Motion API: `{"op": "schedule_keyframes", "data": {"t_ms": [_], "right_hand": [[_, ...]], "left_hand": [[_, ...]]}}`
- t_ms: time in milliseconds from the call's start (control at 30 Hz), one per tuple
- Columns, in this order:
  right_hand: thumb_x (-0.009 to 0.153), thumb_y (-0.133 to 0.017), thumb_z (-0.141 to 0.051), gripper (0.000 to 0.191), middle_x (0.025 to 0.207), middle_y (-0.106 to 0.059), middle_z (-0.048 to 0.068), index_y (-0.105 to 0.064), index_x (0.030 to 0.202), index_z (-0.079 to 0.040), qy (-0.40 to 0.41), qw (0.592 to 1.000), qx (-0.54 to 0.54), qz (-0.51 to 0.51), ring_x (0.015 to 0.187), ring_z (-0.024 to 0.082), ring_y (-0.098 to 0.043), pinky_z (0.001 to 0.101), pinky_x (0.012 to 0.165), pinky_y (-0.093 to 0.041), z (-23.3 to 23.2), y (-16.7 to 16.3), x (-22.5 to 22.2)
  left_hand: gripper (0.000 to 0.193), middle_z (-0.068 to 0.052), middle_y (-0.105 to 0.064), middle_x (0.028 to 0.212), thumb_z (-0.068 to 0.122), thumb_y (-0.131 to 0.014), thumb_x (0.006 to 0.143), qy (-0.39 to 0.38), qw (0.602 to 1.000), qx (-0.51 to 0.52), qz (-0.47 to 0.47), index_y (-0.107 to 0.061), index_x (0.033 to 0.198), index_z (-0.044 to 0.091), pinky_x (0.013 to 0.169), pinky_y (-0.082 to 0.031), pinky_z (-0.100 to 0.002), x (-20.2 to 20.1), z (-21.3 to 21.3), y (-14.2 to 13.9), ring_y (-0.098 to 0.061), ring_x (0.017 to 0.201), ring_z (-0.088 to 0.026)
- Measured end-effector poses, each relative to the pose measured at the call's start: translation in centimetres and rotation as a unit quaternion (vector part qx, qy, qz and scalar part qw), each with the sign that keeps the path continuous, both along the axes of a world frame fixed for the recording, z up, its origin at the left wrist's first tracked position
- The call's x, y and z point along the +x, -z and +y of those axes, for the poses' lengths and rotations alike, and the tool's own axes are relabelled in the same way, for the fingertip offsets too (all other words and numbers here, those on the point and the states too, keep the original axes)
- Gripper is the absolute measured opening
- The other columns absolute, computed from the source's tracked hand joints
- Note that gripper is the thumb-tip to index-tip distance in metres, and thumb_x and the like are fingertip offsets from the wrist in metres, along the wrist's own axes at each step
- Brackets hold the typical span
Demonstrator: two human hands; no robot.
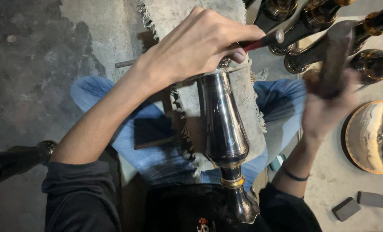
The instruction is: The person sits cross-legged on the floor with a brass vase held upright on a cloth-covered form. They hold a punch against the vase's surface and repeatedly strike it with a wooden mallet, working around the neck and body to decorate the metal, then set the punch down and pick up a phone at the end.
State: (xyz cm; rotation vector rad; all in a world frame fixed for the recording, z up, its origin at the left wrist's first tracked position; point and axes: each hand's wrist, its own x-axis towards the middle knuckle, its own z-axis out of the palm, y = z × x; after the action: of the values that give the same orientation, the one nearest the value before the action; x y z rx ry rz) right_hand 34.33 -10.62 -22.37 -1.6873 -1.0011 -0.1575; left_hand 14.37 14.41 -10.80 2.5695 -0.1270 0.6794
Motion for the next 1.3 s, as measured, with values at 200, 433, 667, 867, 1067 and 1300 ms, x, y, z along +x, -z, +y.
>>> {"op": "schedule_keyframes", "data": {"t_ms": [200,433,667,867,1067,1300], "right_hand": [[0.097,-0.073,0.000,0.041,0.088,-0.059,0.001,-0.051,0.131,-0.011,-0.060,0.952,0.208,0.217,0.075,0.012,-0.057,0.0249,0.068,-0.048,2.6,-4.8,-2.4],[0.085,-0.069,0.007,0.047,0.101,-0.063,0.016,-0.053,0.129,0.001,-0.059,0.991,-0.058,-0.107,0.094,0.030,-0.066,0.0350,0.089,-0.054,3.4,-10.2,-2.8],[0.082,-0.067,0.014,0.050,0.114,-0.062,0.020,-0.059,0.130,0.005,-0.101,0.966,-0.113,-0.209,0.104,0.039,-0.065,0.0431,0.096,-0.054,3.0,-11.5,-0.6],[0.084,-0.068,0.017,0.052,0.126,-0.063,0.019,-0.056,0.133,0.003,-0.082,0.916,-0.157,-0.358,0.116,0.033,-0.062,0.0393,0.104,-0.052,2.1,-13.2,0.5],[0.101,-0.060,0.016,0.052,0.133,-0.055,0.014,-0.042,0.147,0.001,-0.183,0.950,-0.146,-0.209,0.127,0.024,-0.057,0.0294,0.110,-0.047,2.2,-15.4,-1.0],[0.094,-0.071,0.012,0.071,0.122,-0.063,0.014,-0.045,0.154,-0.016,-0.039,0.851,-0.398,-0.341,0.116,0.024,-0.063,0.0324,0.098,-0.053,1.9,-17.5,-0.7]], "left_hand": [[0.042,-0.014,-0.077,0.104,-0.001,-0.077,0.090,0.010,0.999,0.022,-0.022,-0.070,0.131,0.006,0.074,-0.062,-0.036,-0.1,0.0,0.4,-0.078,0.085,-0.025],[0.040,-0.014,-0.077,0.110,-0.003,-0.076,0.091,-0.012,0.999,0.003,-0.039,-0.072,0.129,0.007,0.080,-0.064,-0.033,-0.6,-0.2,1.5,-0.078,0.091,-0.024],[0.037,-0.014,-0.078,0.112,-0.008,-0.069,0.095,-0.058,0.996,0.031,-0.064,-0.071,0.130,0.004,0.074,-0.065,-0.029,-1.1,-1.0,2.1,-0.078,0.085,-0.022],[0.042,-0.010,-0.077,0.114,-0.009,-0.066,0.098,-0.095,0.988,-0.049,-0.108,-0.064,0.138,0.004,0.088,-0.067,-0.030,-2.5,-2.4,2.4,-0.080,0.099,-0.020],[0.036,-0.008,-0.078,0.101,-0.009,-0.069,0.096,-0.163,0.976,-0.073,-0.123,-0.067,0.129,0.003,0.079,-0.064,-0.031,-2.9,-3.5,2.8,-0.080,0.092,-0.020],[0.036,-0.008,-0.077,0.104,-0.009,-0.066,0.099,-0.185,0.963,-0.123,-0.153,-0.064,0.133,0.001,0.084,-0.067,-0.029,-3.1,-3.9,3.5,-0.081,0.095,-0.018]]}}
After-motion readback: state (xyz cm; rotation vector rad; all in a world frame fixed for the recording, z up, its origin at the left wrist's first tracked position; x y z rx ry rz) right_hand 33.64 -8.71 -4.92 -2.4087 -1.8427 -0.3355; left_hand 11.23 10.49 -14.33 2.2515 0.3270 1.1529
